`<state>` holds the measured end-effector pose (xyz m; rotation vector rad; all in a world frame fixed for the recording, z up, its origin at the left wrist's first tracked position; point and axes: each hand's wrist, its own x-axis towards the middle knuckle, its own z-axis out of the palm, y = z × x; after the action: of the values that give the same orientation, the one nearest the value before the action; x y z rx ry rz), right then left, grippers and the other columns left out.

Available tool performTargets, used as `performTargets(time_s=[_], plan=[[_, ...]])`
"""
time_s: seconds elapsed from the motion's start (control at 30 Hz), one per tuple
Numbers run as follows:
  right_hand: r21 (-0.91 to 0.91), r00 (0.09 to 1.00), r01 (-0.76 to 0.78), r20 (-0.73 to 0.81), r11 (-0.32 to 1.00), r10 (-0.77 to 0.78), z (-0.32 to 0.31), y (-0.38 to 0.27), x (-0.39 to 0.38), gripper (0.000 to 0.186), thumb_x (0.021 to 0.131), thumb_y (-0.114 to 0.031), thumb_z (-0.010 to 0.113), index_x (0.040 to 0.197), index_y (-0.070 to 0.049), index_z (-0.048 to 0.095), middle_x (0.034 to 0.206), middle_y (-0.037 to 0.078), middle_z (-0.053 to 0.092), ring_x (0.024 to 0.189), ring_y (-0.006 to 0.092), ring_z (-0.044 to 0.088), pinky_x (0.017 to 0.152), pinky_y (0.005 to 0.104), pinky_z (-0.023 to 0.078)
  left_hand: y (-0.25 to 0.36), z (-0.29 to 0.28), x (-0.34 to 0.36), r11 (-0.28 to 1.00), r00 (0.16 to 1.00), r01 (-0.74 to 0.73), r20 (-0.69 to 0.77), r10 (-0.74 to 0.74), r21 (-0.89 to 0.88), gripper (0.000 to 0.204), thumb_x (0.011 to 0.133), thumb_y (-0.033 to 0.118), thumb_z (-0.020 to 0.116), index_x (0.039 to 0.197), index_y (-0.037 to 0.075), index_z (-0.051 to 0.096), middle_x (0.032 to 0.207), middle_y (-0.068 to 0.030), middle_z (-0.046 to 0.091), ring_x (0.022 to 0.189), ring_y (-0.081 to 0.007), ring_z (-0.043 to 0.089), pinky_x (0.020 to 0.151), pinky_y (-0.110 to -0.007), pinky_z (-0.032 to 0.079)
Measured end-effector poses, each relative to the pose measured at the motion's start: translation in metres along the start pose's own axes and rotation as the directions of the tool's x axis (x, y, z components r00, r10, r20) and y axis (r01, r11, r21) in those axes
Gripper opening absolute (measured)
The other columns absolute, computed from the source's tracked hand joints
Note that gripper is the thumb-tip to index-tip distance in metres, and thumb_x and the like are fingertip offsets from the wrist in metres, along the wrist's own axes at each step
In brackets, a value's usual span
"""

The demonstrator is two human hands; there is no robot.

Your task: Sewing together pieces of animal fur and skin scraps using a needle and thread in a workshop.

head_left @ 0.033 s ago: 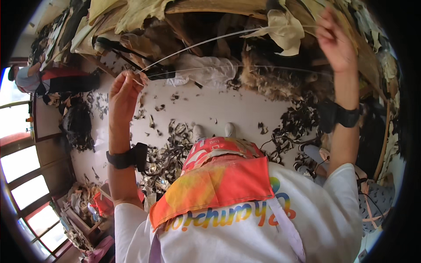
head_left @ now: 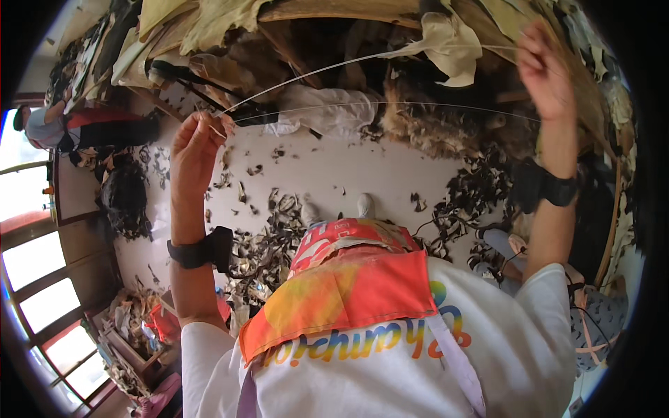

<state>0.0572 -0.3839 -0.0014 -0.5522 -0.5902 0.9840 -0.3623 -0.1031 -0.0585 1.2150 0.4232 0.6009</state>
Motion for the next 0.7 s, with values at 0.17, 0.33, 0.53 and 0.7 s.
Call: performTargets(time_s=[0.17,0.33,0.53,0.7], plan=[[-0.123,0.955,0.123,-0.257,0.985,-0.151,-0.107,-0.113,-0.105,0.033,0.084,0.005,0.047,0.117,0.005,0.044,0.093,0.006,0.044,0.075,0.0116,0.04,0.058,0.0204,0.035,0.004,0.048,0.036,0.993,0.989,0.079,0.117,-0.089,0.088,0.012,0.09,0.015,0.051,0.088,0.003,0.054,0.079,-0.0028,0.052,0.072,-0.0104,0.05,0.067,-0.022,0.04],[-0.265,0.802,0.252,-0.48,0.931,-0.354,-0.205,-0.211,-0.245,0.04,0.084,0.008,0.047,0.123,0.003,0.039,0.097,0.009,0.048,0.077,0.0134,0.044,0.06,0.0201,0.038,0.02,0.099,0.081,0.985,0.979,0.055,0.186,-0.086,0.165,0.013,0.09,0.014,0.049,0.09,0.001,0.053,0.079,-0.0024,0.054,0.068,-0.0083,0.049,0.065,-0.023,0.043],[-0.432,0.445,0.221,-0.753,0.874,-0.485,-0.259,-0.242,-0.428,0.045,0.084,0.006,0.05,0.127,-0.001,0.038,0.093,0.005,0.051,0.072,0.0096,0.045,0.058,0.0192,0.039,0.035,0.118,0.13,0.986,0.975,-0.003,0.221,-0.035,0.165,0.014,0.092,0.014,0.046,0.093,0.001,0.052,0.078,-0.0007,0.053,0.07,-0.0073,0.048,0.065,-0.022,0.04],[-0.56,0.755,-0.58,-0.098,-0.592,-0.648,-0.216,-0.185,-0.613,0.038,0.088,-0.001,0.046,0.125,0.003,0.04,0.125,0.014,0.047,0.104,0.0212,0.05,0.09,0.0269,0.037,0.036,0.12,0.175,0.983,0.94,-0.039,0.34,-0.024,0.179,0.011,0.091,0.012,0.048,0.092,0.002,0.052,0.079,-0.0009,0.052,0.071,-0.0073,0.048,0.065,-0.021,0.04]])
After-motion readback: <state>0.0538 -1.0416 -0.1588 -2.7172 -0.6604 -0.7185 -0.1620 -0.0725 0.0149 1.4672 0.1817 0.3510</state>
